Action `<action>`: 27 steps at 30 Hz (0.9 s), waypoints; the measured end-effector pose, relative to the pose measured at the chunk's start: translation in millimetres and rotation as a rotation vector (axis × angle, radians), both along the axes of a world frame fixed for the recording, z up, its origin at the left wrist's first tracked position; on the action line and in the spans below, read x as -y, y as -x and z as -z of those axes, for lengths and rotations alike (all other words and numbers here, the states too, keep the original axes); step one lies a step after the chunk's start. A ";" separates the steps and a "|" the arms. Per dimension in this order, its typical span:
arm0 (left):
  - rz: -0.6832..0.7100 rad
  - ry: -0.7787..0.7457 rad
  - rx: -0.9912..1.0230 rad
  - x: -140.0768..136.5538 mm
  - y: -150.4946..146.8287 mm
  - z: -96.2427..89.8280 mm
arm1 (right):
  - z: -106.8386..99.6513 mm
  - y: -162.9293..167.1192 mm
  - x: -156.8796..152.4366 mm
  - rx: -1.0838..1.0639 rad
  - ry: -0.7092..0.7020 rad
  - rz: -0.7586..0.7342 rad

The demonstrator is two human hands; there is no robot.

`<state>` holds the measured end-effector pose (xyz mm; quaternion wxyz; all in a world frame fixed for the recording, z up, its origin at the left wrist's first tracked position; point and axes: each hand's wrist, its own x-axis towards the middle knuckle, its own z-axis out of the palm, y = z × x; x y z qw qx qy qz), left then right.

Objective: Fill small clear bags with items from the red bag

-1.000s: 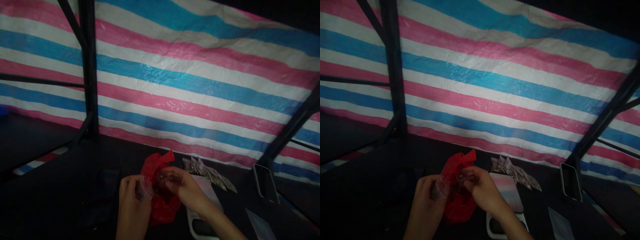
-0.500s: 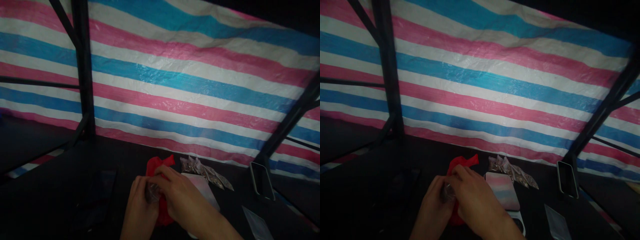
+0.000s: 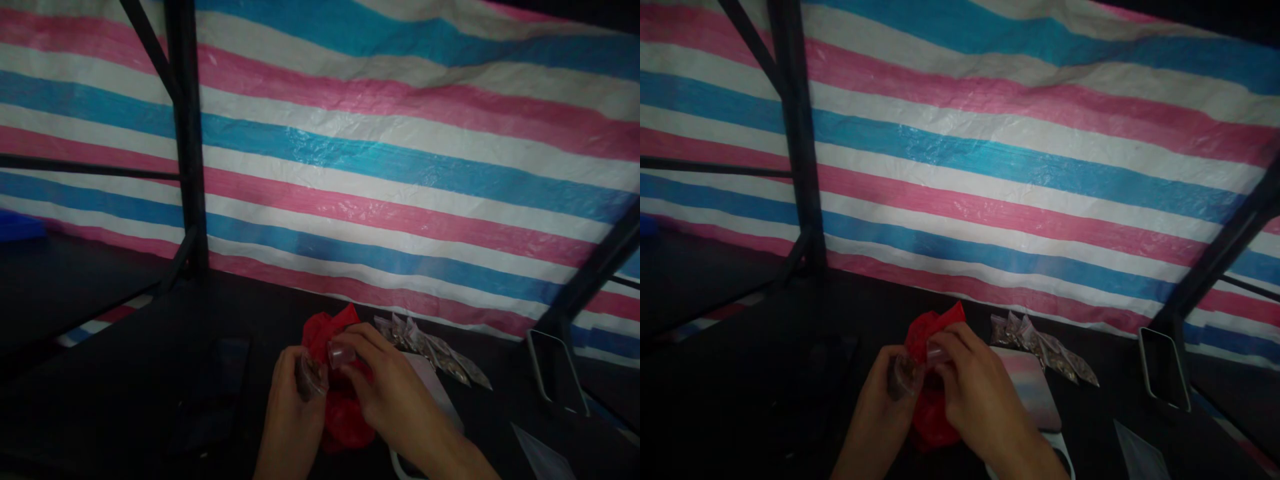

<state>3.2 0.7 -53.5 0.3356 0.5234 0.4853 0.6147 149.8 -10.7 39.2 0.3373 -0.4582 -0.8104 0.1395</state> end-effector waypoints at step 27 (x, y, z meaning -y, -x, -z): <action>-0.261 -0.575 -0.627 31.3 -27.1 11.8 | -25.5 -92.7 15.1 -0.651 0.097 0.423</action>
